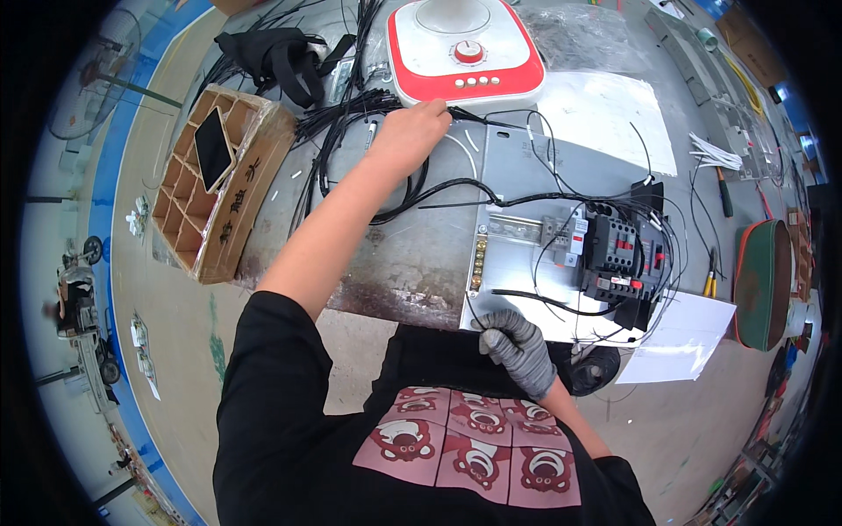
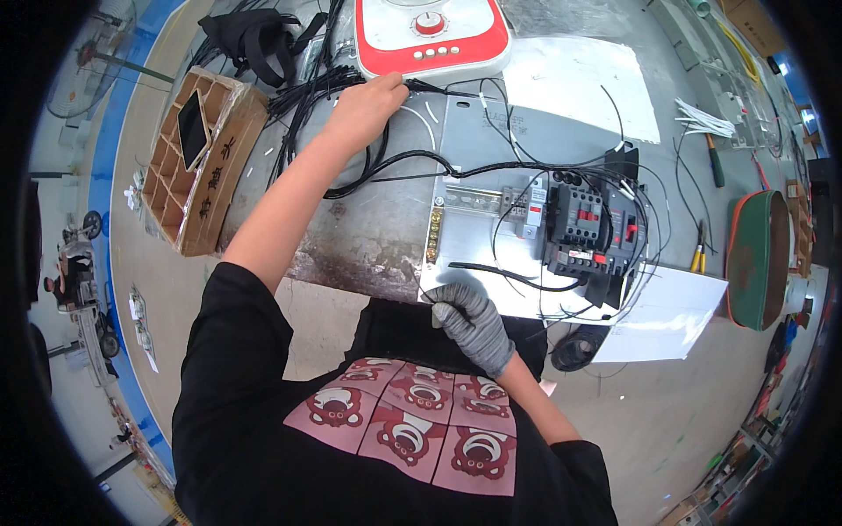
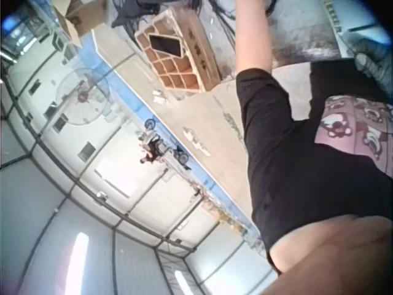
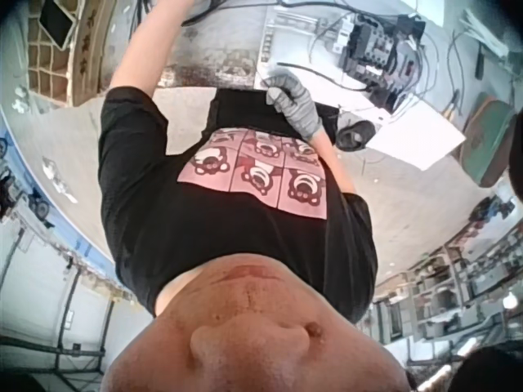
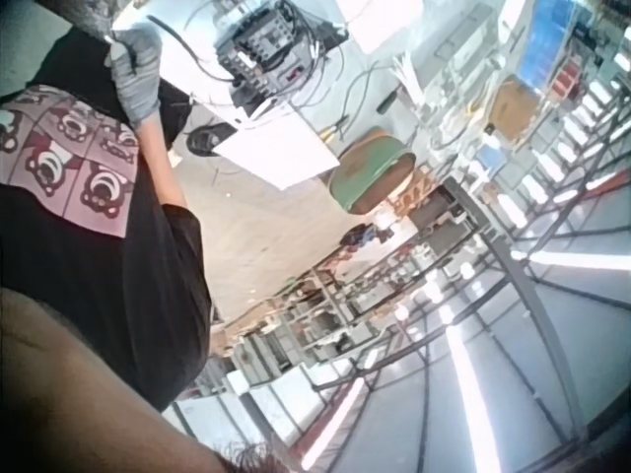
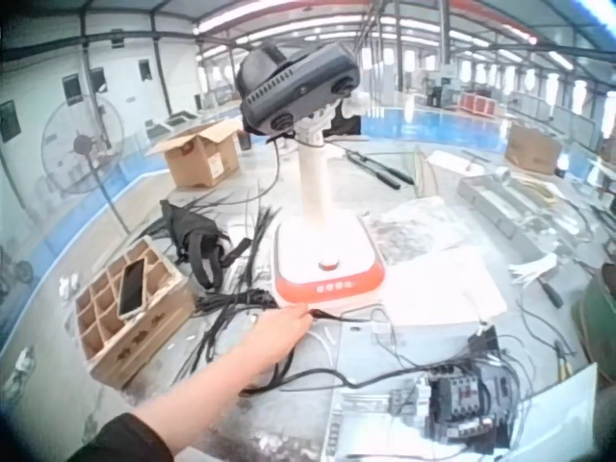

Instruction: The person strips insulation from black wires and connects them to terminals on a control box. They repeatedly reference a schematic diagram on the table while organizing and securing the wires.

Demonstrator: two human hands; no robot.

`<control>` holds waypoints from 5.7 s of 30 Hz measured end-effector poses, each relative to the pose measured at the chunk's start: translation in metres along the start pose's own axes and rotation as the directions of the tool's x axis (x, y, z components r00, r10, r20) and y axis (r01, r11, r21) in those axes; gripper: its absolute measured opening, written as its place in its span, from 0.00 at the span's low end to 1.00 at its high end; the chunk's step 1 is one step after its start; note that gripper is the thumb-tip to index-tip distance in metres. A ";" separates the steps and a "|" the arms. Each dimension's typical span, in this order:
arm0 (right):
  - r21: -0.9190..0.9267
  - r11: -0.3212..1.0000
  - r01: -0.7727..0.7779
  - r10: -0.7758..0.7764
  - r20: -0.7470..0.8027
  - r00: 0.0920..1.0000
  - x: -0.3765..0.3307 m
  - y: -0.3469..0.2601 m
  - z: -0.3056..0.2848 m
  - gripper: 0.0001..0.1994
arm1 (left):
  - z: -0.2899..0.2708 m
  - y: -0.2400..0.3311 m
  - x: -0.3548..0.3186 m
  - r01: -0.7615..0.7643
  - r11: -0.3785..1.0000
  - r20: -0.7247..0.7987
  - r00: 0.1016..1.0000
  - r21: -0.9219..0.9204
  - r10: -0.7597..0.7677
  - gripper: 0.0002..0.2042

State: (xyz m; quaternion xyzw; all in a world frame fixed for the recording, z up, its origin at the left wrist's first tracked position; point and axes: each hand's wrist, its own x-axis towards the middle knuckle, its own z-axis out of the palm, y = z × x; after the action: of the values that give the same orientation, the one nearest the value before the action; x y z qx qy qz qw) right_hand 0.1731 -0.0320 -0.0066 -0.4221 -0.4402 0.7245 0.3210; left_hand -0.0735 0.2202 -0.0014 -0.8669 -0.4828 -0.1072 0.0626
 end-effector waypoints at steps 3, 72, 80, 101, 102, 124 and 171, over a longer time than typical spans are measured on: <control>-0.055 0.998 0.035 -0.035 -0.006 0.999 -0.002 -0.011 -0.002 0.07 | -0.026 -0.002 -0.005 0.053 0.999 -0.134 0.990 -0.005 -0.054 0.04; -0.627 0.716 0.307 -0.545 -0.227 0.807 -0.095 -0.070 0.056 0.07 | -0.130 0.225 -0.193 0.112 -0.434 0.266 0.913 -0.894 -0.311 0.05; -0.747 0.577 0.331 -0.634 -0.154 0.757 -0.097 -0.065 0.054 0.08 | -0.132 0.231 -0.196 0.089 -0.292 0.203 0.900 -0.952 -0.386 0.03; -0.511 0.770 0.382 -0.542 -0.209 0.814 -0.107 -0.054 0.057 0.08 | -0.153 0.196 -0.205 0.039 -0.328 0.217 0.822 -0.944 -0.526 0.04; -0.447 0.796 0.409 -0.544 -0.230 0.807 -0.100 -0.055 0.058 0.09 | -0.153 0.201 -0.204 0.060 -0.336 0.230 0.841 -0.940 -0.491 0.04; -0.440 0.833 0.335 -0.464 -0.225 0.857 -0.094 -0.042 0.055 0.04 | -0.156 0.177 -0.205 -0.132 -0.298 0.111 0.729 -0.946 -0.676 0.06; -0.563 0.685 0.462 -0.656 -0.201 0.728 -0.097 -0.069 0.066 0.06 | -0.142 0.222 -0.202 -0.032 -0.517 0.194 0.906 -0.855 -0.377 0.05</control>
State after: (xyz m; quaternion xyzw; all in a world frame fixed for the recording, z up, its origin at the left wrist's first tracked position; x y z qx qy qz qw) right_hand 0.1629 -0.1088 0.1051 -0.4630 -0.6409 0.3581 0.4967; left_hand -0.0059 -0.0934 0.0852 -0.3661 -0.2881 -0.5776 -0.6703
